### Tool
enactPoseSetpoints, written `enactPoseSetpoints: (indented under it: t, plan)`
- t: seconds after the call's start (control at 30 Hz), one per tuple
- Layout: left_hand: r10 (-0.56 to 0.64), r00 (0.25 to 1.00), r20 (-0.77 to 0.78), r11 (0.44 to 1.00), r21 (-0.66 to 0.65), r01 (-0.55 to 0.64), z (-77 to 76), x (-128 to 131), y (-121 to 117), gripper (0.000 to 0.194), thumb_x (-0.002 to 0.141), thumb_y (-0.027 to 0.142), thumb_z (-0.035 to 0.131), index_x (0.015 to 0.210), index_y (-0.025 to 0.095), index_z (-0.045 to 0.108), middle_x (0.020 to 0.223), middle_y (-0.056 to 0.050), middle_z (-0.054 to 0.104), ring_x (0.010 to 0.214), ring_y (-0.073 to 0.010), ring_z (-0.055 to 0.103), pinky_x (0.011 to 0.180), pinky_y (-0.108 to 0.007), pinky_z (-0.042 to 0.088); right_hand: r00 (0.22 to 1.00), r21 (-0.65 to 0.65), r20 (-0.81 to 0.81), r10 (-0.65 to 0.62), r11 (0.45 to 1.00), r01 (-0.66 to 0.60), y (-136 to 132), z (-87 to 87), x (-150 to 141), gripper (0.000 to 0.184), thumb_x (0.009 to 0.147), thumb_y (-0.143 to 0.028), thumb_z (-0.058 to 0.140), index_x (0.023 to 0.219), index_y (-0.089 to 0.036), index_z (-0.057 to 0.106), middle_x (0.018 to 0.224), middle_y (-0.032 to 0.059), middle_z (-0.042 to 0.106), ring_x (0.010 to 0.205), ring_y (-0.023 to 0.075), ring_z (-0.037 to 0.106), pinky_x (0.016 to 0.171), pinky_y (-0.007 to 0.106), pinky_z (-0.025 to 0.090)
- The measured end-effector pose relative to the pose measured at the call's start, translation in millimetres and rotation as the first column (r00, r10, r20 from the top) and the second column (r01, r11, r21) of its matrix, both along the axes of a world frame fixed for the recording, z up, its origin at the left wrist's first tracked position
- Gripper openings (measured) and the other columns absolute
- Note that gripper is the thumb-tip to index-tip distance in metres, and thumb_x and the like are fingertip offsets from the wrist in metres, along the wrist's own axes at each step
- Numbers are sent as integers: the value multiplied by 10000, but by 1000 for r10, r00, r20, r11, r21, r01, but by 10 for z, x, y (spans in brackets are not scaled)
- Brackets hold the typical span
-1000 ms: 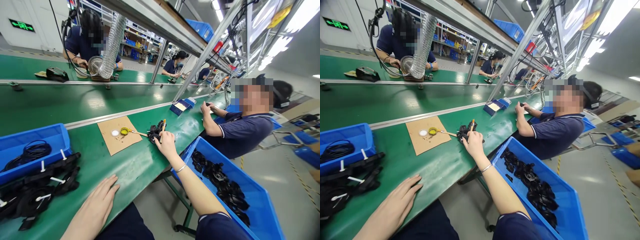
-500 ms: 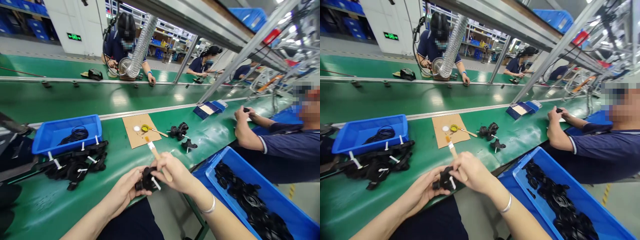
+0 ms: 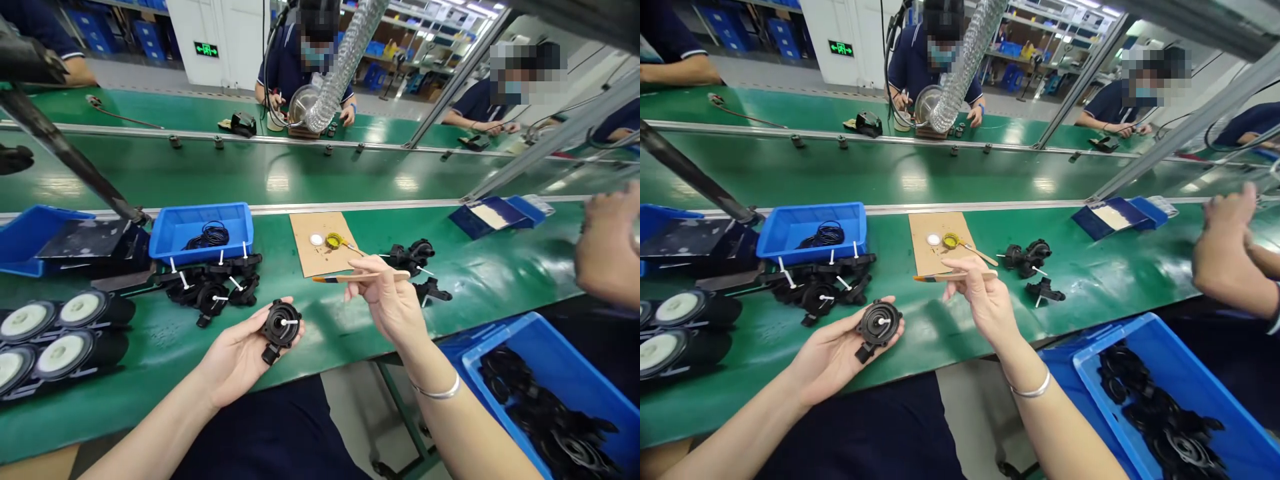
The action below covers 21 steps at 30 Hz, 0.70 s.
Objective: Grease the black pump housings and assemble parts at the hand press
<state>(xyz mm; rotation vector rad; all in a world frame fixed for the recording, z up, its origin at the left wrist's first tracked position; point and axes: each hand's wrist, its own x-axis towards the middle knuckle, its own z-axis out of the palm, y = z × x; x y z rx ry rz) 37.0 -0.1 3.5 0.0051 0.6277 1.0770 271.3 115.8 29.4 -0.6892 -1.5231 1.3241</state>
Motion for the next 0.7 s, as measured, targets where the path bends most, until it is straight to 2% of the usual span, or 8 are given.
enactPoseSetpoints:
  t: [0.1, 0.2, 0.3, 0.43, 0.57, 0.7]
  plan:
    - [10, 999, 35, 1000, -16, -9, 3, -46, -7, 486, 954, 193, 582, 1420, 86, 494, 1295, -194, 669, 1273, -327, 615, 1072, -385, 532, 997, -82, -69, 30, 996, -36, -30, 12, -90, 223, 1001, -355, 543, 1028, -214, 714, 993, 32, 635, 654, 112, 659, 595, 314, 608]
    - [7, 998, 62, 999, -52, -4, 15, -37, -21, 385, 940, 216, 621, 1301, 87, 589, 1249, -185, 695, 1220, -342, 651, 1039, -400, 559, 995, -59, -90, 32, 998, -38, -77, 67, -178, 46, 944, -203, 640, 989, -212, 643, 932, 10, 703, 641, 115, 689, 621, 295, 615]
    - [4, 998, 63, 999, -52, -1, 32, -6, -34, 308, 940, 233, 630, 1228, 124, 632, 1210, -161, 714, 1150, -327, 693, 976, -430, 595, 994, -10, -103, 27, 1000, -28, -105, 118, -260, 122, 918, -128, 660, 982, -212, 598, 914, 9, 735, 619, 104, 684, 590, 260, 592]
    - [-14, 1000, 16, 1000, -18, 15, 33, 17, -39, 297, 933, 223, 647, 1217, 135, 639, 1160, -151, 727, 1074, -269, 725, 851, -315, 630, 992, 4, -89, 86, 996, -86, -102, 134, -328, 133, 917, -118, 657, 957, -204, 564, 934, 18, 731, 654, 116, 704, 631, 282, 605]
    - [-22, 1000, 8, 992, -127, 22, 24, 11, -29, 304, 973, 288, 594, 1173, 66, 649, 1137, -180, 726, 1025, -252, 740, 845, -283, 632, 991, -3, -68, 117, 993, -117, -73, 129, -313, 97, 940, -184, 641, 912, -197, 549, 927, 9, 673, 729, 118, 704, 699, 303, 622]
    - [-18, 999, 49, 983, -180, 27, 23, -6, -23, 364, 1001, 356, 536, 1128, 38, 657, 1086, -190, 732, 969, -243, 751, 798, -262, 643, 984, -14, 31, 173, 985, -173, -67, 146, -272, 94, 956, -198, 624, 1007, -204, 544, 1003, 29, 686, 743, 104, 694, 729, 293, 622]
